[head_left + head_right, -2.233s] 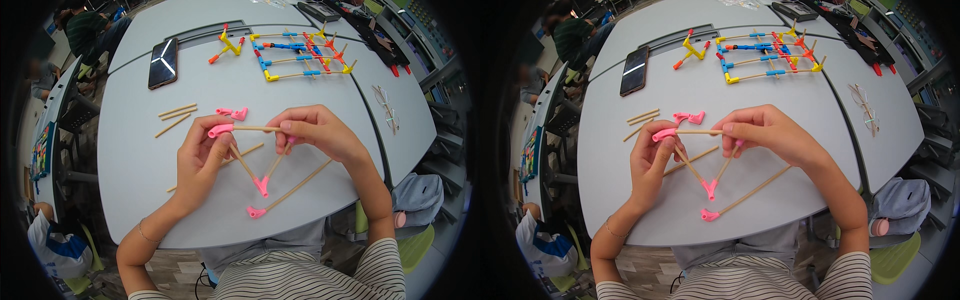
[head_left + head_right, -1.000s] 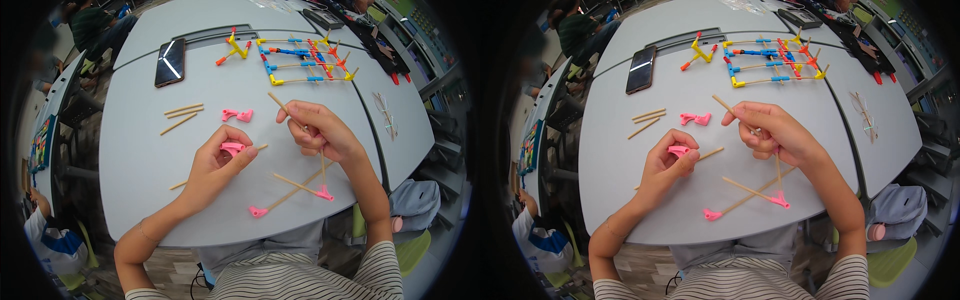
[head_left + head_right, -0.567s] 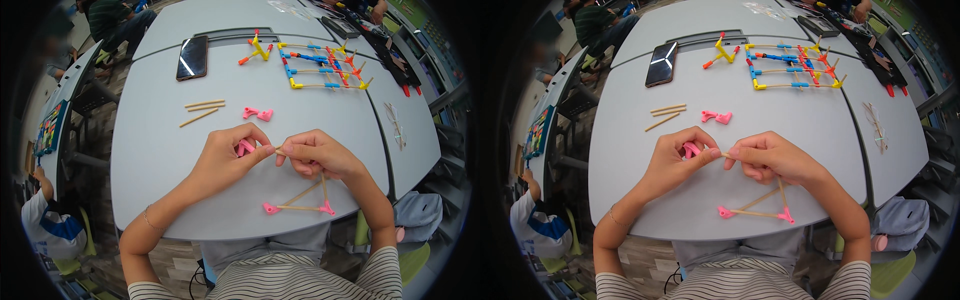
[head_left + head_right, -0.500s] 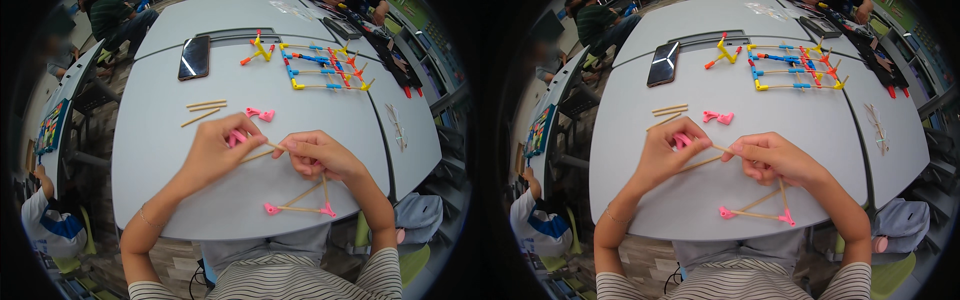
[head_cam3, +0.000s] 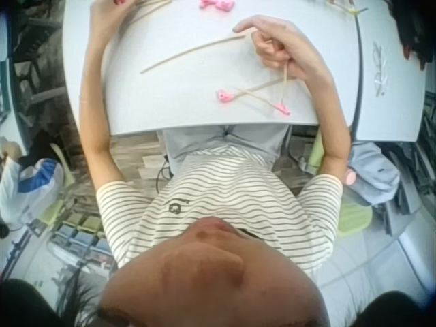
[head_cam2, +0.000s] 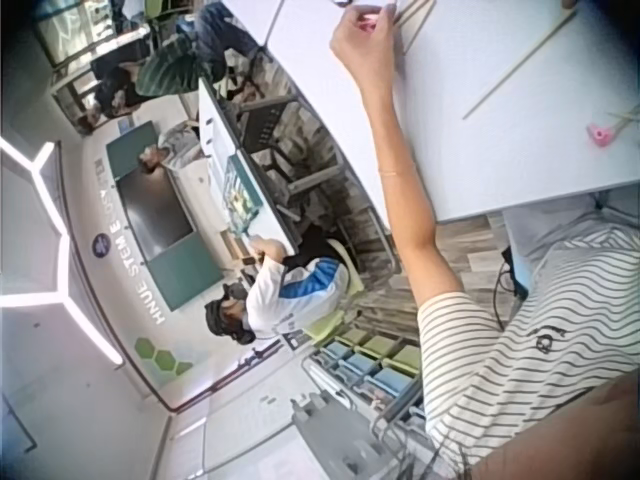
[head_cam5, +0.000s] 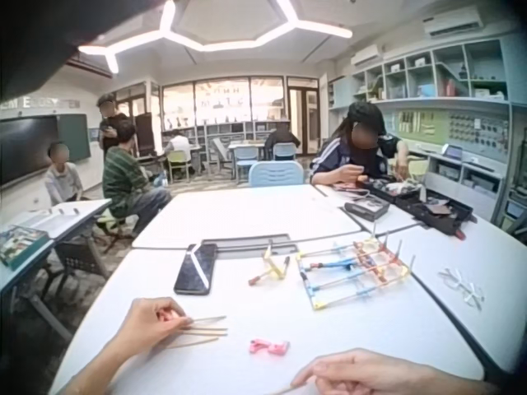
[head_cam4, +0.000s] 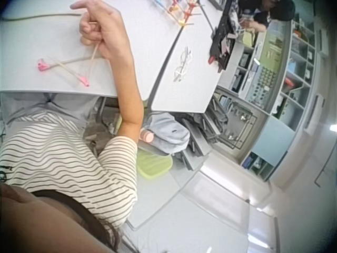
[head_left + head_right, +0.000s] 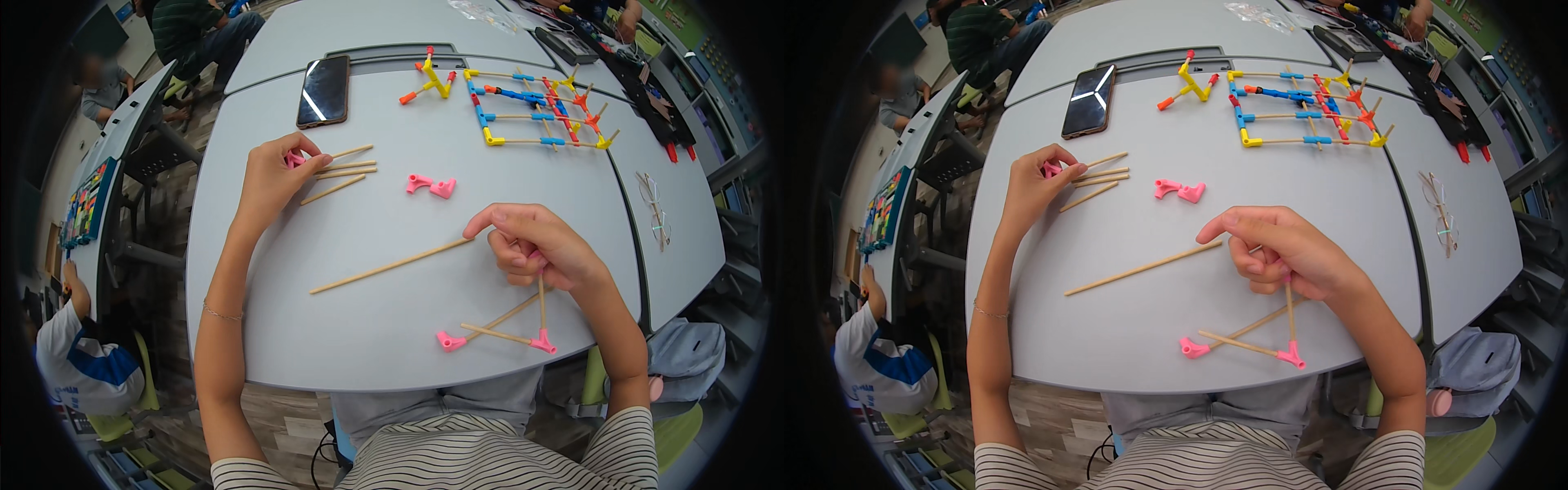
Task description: The person assembles a geometric structure using wooden sticks and pink plastic connectors. They repeatedly pick up sticks and connectors, insert the sticks into the connectors, and adjust the shape on the table. The structure grows into a rectangular frame by the end of the clip.
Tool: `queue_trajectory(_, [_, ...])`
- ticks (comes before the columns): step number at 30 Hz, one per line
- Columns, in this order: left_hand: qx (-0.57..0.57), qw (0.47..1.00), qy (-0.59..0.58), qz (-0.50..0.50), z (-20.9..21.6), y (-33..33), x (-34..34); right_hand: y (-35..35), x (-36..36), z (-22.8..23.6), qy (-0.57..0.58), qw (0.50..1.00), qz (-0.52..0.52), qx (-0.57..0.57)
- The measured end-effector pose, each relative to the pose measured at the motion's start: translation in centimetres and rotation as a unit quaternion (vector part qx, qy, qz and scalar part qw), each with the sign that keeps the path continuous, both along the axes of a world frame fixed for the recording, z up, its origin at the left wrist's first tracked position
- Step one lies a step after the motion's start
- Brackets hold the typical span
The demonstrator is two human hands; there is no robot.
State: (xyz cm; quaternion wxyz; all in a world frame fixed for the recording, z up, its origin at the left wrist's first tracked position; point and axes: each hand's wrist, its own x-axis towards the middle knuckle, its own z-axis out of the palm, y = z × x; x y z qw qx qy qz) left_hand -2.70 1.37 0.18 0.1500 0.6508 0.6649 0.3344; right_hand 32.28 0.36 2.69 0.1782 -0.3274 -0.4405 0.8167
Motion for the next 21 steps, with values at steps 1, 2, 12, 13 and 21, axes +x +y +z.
queue_trajectory(1, [0.000,1.000,0.000,-0.003,0.0,0.0,-0.2,-0.1,0.0,0.0,0.000,1.000,-0.004,0.001])
queue_trajectory(2, [0.000,1.000,0.001,-0.007,0.0,0.0,-0.4,-0.1,0.1,0.0,0.000,1.000,-0.009,0.002])
queue_trajectory(12, [0.061,0.990,-0.104,-0.070,1.7,-1.5,3.2,0.7,1.0,0.0,0.096,0.974,-0.203,0.008])
queue_trajectory(13, [0.058,0.982,-0.152,-0.093,2.0,-2.3,4.5,0.9,1.1,-0.1,0.112,0.967,-0.228,0.013])
queue_trajectory(21, [-0.219,0.850,-0.385,-0.284,1.8,-7.6,12.5,0.3,0.7,-0.6,0.176,0.961,-0.211,0.011])
